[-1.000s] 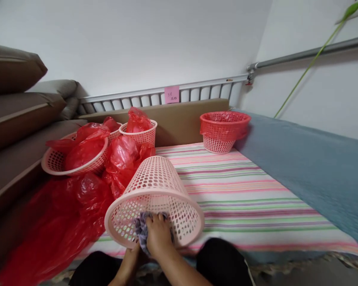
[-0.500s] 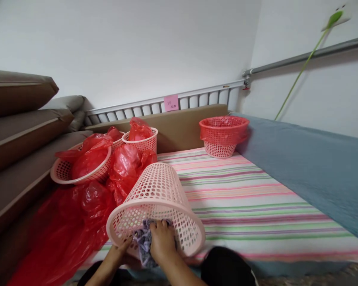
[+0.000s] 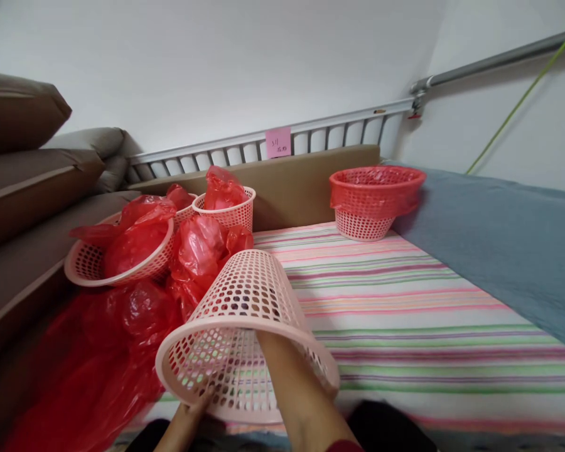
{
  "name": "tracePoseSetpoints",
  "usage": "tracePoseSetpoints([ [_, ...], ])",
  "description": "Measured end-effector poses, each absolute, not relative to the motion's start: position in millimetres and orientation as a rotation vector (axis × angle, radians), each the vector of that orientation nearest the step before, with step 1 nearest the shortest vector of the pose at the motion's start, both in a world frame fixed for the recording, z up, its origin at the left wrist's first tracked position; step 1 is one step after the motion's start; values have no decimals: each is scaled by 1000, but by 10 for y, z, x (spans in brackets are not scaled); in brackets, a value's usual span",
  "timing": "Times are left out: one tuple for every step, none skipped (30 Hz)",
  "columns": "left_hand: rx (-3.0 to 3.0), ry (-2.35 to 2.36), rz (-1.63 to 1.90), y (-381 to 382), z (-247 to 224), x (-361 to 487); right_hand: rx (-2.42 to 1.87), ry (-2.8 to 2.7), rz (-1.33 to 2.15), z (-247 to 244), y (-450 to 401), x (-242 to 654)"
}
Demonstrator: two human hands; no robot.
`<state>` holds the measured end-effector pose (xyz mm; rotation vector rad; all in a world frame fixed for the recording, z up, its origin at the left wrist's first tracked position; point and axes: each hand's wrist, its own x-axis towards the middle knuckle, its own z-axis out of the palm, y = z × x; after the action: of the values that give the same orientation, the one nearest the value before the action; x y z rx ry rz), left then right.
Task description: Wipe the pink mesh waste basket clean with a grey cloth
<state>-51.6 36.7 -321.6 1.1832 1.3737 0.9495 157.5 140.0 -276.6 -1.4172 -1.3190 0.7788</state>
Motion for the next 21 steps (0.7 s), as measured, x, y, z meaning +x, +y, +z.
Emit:
tracePoseSetpoints([
  [1171,1369,948,363,-3233,-509,-1447,-1343,752,-2786,1419,1592],
  [1158,1366,949,356,-3248,-502,-1479,-1376,719,-2793,1433,1610],
  [1143,1365,951,344,-3259,-496,-1506,-1412,685,-2785,1446,1626],
  [1128,1366,956,331,-3267,-491,-1527,-1453,651,-2764,1456,1638],
  [1112,1369,961,315,-3270,-487,-1544,-1498,614,-2735,1462,1641],
  [1096,1372,968,299,-3269,-482,-1559,-1541,575,-2702,1460,1633],
  [1083,1375,974,282,-3264,-475,-1577,-1583,529,-2670,1443,1614],
  [1072,1376,982,266,-3257,-466,-1604,-1628,476,-2644,1408,1585],
  [1062,1375,989,250,-3249,-454,-1637,-1676,420,-2627,1348,1547],
  [1054,1373,995,234,-3242,-439,-1673,-1727,368,-2619,1261,1502],
  [1044,1371,998,217,-3237,-423,-1706,-1784,323,-2620,1147,1456],
  [1031,1369,997,201,-3233,-407,-1732,-1841,290,-2629,1006,1409],
  [1017,1368,996,185,-3231,-392,-1747,-1897,270,-2643,844,1366],
  [1006,1366,997,173,-3230,-380,-1749,-1952,257,-2660,666,1327],
  [1001,1360,1005,164,-3230,-372,-1747,-2009,242,-2679,481,1294],
  [1003,1349,1019,159,-3229,-368,-1746,-2068,226,-2698,297,1266],
  [1012,1330,1040,158,-3227,-368,-1745,-2125,215,-2717,123,1244],
  [1025,1306,1061,160,-3222,-372,-1746,-2174,208,-2734,-33,1228],
  [1040,1280,1080,162,-3214,-377,-1747,-2211,207,-2750,-164,1217],
  [1055,1257,1093,165,-3203,-383,-1750,-2232,212,-2762,-266,1210],
  [1066,1238,1103,166,-3189,-390,-1750,-2239,220,-2770,-336,1207],
])
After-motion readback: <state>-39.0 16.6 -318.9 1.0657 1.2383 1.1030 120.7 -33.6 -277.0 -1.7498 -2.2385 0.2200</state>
